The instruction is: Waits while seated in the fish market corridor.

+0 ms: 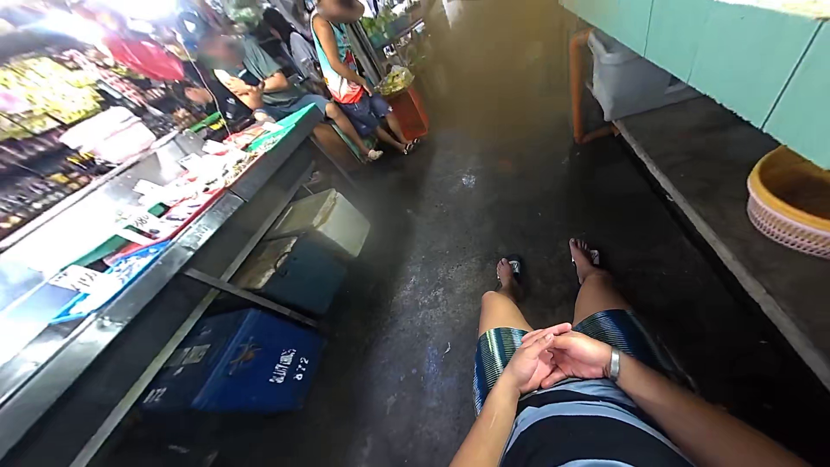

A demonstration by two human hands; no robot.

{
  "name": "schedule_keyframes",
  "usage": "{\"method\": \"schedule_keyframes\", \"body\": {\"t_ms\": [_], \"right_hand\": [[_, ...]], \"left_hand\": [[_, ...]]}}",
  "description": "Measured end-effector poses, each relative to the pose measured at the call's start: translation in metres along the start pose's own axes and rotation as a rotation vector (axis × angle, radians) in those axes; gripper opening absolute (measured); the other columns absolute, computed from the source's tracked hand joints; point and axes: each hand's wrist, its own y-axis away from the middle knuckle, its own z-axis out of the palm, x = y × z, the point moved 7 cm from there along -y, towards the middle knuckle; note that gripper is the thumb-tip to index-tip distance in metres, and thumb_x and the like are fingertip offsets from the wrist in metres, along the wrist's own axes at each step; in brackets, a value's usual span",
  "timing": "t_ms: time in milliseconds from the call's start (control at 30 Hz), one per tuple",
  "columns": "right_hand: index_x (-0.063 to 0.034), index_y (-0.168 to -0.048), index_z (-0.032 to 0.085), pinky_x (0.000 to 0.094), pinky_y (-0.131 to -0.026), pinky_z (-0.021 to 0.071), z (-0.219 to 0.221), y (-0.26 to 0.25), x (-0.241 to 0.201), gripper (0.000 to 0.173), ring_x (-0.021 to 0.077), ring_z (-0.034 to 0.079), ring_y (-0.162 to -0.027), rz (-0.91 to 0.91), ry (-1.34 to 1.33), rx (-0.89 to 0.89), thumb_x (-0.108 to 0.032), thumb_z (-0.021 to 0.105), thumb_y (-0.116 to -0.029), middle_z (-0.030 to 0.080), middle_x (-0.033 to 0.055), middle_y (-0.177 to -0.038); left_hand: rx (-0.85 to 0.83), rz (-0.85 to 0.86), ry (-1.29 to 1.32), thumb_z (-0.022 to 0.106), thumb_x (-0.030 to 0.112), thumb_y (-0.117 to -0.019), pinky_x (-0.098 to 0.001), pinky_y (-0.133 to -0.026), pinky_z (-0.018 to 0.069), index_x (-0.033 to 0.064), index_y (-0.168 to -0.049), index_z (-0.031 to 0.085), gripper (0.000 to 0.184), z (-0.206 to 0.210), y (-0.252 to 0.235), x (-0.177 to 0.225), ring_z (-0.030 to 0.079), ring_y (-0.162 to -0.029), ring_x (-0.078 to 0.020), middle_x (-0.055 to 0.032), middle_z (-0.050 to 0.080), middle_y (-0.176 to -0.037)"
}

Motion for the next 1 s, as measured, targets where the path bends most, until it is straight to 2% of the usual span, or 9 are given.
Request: {"method": "schedule_keyframes", "body": {"t_ms": [200,300,400,467,633,767,1000], "right_hand": [[-0.0091,-0.132,0.06,0.0534,-0.09,0.0602,-0.002,0.015,-0.003,0.041,0.0321,0.072,-0.104,-0.025,-0.045,-0.022,-0.036,0.038,-0.1106,0.072,0.0165,-0.114],[-0.0076,-0.131,0.06,0.0556,-0.092,0.0591,-0.01,0.011,0.002,0.042,0.0336,0.071,-0.105,-0.016,-0.052,-0.015,-0.037,0.039,-0.1104,0.072,0.0183,-0.114],[-0.0083,-0.126,0.062,0.0518,-0.088,0.0609,0.006,0.009,-0.005,0.041,0.0305,0.073,-0.1,0.003,0.002,0.012,-0.037,0.037,-0.111,0.073,0.0151,-0.108],[-0.0086,-0.128,0.061,0.0514,-0.086,0.0613,0.009,0.006,-0.007,0.04,0.0308,0.073,-0.098,0.007,0.004,0.01,-0.036,0.039,-0.1105,0.073,0.0157,-0.107],[-0.0095,-0.126,0.062,0.0507,-0.087,0.0614,0.007,0.015,-0.009,0.039,0.0297,0.073,-0.099,-0.007,-0.013,0.015,-0.037,0.039,-0.1104,0.074,0.0145,-0.107],[-0.0098,-0.13,0.06,0.0522,-0.089,0.0604,0.002,0.016,-0.005,0.039,0.0313,0.072,-0.103,-0.011,-0.03,-0.005,-0.036,0.037,-0.1103,0.072,0.0159,-0.112],[-0.01,-0.134,0.06,0.0555,-0.087,0.0605,-0.001,0.002,-0.001,0.041,0.0342,0.073,-0.101,-0.011,-0.024,-0.032,-0.037,0.041,-0.11,0.073,0.0187,-0.111]], "left_hand": [[0.02,-0.058,-0.027,0.027,0.028,-0.1109,-0.0422,-0.102,0.052,0.0026,-0.147,0.05,0.05,0.02,-0.005,0.004,0.064,-0.118,-0.0204,-0.0128,0.067,-0.13],[-0.053,-0.037,0.009,0.033,0.031,-0.1106,-0.0454,-0.103,0.052,0.0035,-0.149,0.049,0.05,0.01,-0.009,-0.007,0.064,-0.12,-0.0242,-0.0159,0.067,-0.13],[-0.02,-0.014,0.0,0.034,0.033,-0.1098,-0.0453,-0.104,0.0514,0.0043,-0.148,0.052,0.051,0.004,-0.005,-0.004,0.063,-0.122,-0.0238,-0.0151,0.066,-0.131],[-0.006,-0.011,-0.003,0.032,0.034,-0.1104,-0.0456,-0.106,0.0503,0.0045,-0.148,0.051,0.051,0.001,-0.002,0.0,0.062,-0.123,-0.0238,-0.0149,0.065,-0.133],[0.016,-0.04,-0.016,0.029,0.031,-0.1106,-0.0417,-0.1,0.0535,0.0048,-0.146,0.052,0.05,0.014,-0.005,0.002,0.066,-0.116,-0.0206,-0.0121,0.068,-0.127],[-0.036,-0.038,-0.007,0.034,0.033,-0.1095,-0.0442,-0.104,0.0517,0.0038,-0.148,0.051,0.051,0.01,-0.009,-0.007,0.063,-0.122,-0.0231,-0.0144,0.065,-0.133],[-0.002,-0.014,0.0,0.031,0.03,-0.1109,-0.0455,-0.103,0.0526,0.005,-0.148,0.051,0.049,0.002,-0.002,-0.001,0.065,-0.12,-0.0242,-0.0153,0.067,-0.13]]}}
